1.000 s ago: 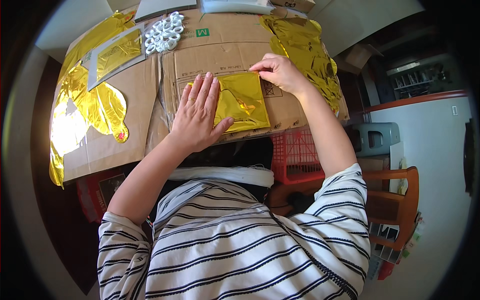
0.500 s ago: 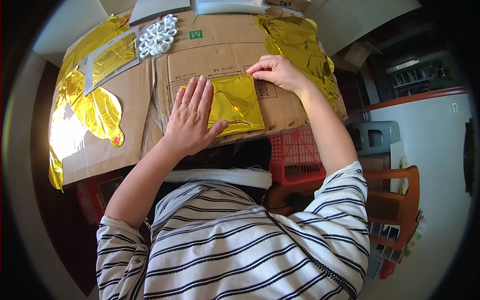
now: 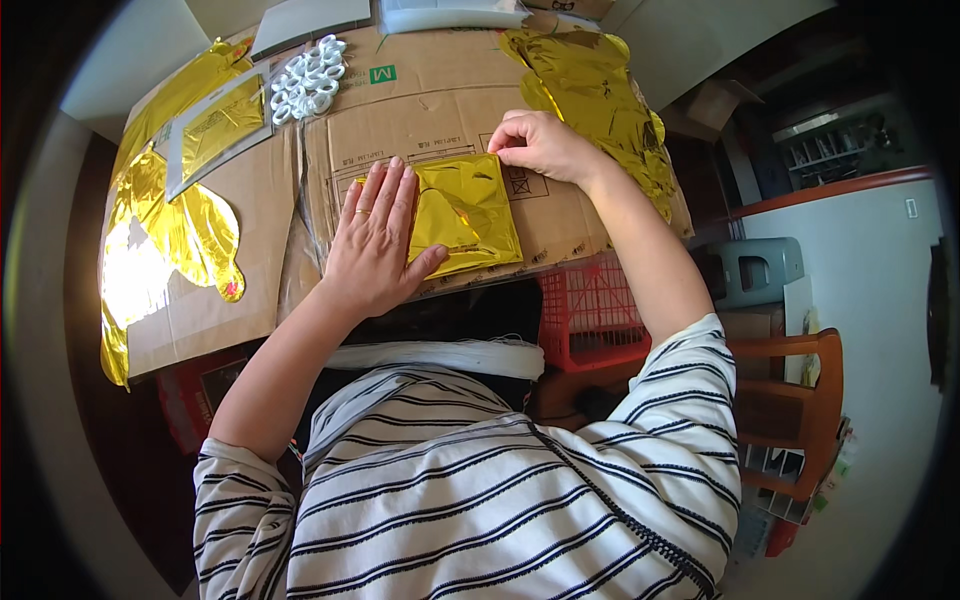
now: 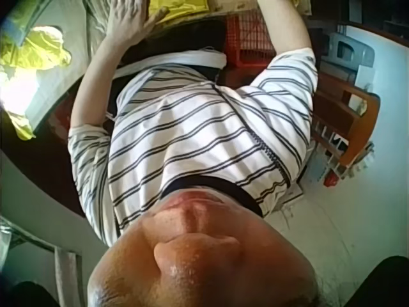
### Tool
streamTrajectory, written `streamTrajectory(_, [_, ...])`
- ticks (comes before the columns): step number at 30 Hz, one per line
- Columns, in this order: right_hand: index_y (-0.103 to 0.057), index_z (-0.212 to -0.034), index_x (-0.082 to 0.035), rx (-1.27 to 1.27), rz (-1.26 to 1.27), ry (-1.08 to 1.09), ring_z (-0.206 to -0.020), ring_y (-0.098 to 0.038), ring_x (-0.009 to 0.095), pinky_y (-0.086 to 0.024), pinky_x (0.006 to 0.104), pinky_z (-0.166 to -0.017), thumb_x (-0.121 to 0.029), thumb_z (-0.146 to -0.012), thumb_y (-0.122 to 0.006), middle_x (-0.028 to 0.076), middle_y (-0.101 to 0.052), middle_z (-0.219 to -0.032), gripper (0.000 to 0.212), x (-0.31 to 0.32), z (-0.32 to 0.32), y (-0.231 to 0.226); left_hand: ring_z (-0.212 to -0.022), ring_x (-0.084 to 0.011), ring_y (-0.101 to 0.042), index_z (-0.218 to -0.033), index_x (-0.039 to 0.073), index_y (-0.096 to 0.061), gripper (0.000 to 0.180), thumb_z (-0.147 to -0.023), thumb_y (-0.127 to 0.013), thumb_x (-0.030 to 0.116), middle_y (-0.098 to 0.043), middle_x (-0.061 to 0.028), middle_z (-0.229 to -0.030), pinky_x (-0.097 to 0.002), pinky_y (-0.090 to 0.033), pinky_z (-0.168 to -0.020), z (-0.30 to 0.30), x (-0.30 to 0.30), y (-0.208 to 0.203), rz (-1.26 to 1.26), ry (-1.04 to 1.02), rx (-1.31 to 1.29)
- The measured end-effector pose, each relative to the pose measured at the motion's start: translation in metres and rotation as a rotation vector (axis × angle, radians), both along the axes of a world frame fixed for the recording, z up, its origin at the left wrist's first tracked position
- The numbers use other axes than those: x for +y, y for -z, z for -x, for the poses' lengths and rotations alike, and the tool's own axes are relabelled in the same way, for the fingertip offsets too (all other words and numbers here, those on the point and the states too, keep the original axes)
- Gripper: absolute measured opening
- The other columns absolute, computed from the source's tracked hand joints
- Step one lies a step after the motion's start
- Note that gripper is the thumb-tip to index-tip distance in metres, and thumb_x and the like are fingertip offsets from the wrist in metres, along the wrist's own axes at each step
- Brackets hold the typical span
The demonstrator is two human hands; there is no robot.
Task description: The recorder is folding gold foil packaging materials on top of a cardboard box at a workstation.
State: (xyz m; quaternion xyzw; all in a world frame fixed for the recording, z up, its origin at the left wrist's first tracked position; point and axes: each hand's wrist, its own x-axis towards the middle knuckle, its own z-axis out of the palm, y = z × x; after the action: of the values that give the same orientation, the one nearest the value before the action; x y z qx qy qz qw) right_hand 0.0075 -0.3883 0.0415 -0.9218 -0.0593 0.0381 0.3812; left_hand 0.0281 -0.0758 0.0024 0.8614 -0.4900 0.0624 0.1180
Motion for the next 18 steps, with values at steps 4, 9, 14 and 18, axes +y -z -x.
streamTrajectory(4, [-0.076,-0.097,-0.006,-0.02,0.024,-0.007,-0.089,-0.064,0.017,-0.051,0.0306,-0.081,-0.014,-0.086,-0.073,0.004,-0.066,-0.093,0.014,0.0009,-0.0018,0.0022,-0.157,-0.0398,-0.018,-0.159,-0.005,-0.026,0.09,-0.101,-0.042,0.063,-0.026,-0.025,-0.166,-0.0515,-0.011,-0.127,-0.0002,-0.0002,-0.0006,-0.003,-0.002,0.011])
streamTrajectory(9, [-0.076,-0.097,-0.006,-0.009,-0.023,-0.052,-0.09,-0.064,0.017,-0.051,0.0312,-0.082,-0.013,-0.086,-0.071,0.004,-0.066,-0.093,0.014,-0.0033,-0.0013,0.0011,-0.157,-0.0397,-0.018,-0.159,-0.005,-0.026,0.091,-0.101,-0.042,0.063,-0.025,-0.025,-0.166,-0.0514,-0.011,-0.127,-0.0001,0.0,-0.0008,0.007,0.002,0.021])
streamTrajectory(14, [-0.076,-0.095,-0.005,-0.038,-0.003,-0.036,-0.09,-0.065,0.019,-0.052,0.0318,-0.082,-0.012,-0.085,-0.07,0.006,-0.067,-0.093,0.014,-0.002,-0.0029,0.0058,-0.157,-0.0396,-0.018,-0.159,-0.005,-0.026,0.091,-0.101,-0.043,0.063,-0.025,-0.0248,-0.166,-0.0514,-0.011,-0.127,0.0001,-0.0004,-0.0016,0.008,0.004,0.025])
streamTrajectory(18, [-0.071,-0.092,-0.003,-0.042,0.0,-0.045,-0.091,-0.062,0.018,-0.05,0.0306,-0.084,-0.008,-0.087,-0.069,0.004,-0.065,-0.092,0.008,0.0045,-0.004,0.0048,-0.157,-0.0395,-0.018,-0.159,-0.005,-0.026,0.09,-0.101,-0.044,0.062,-0.026,-0.0247,-0.166,-0.0514,-0.011,-0.127,0.0,0.0004,-0.0011,0.012,0.003,0.019])
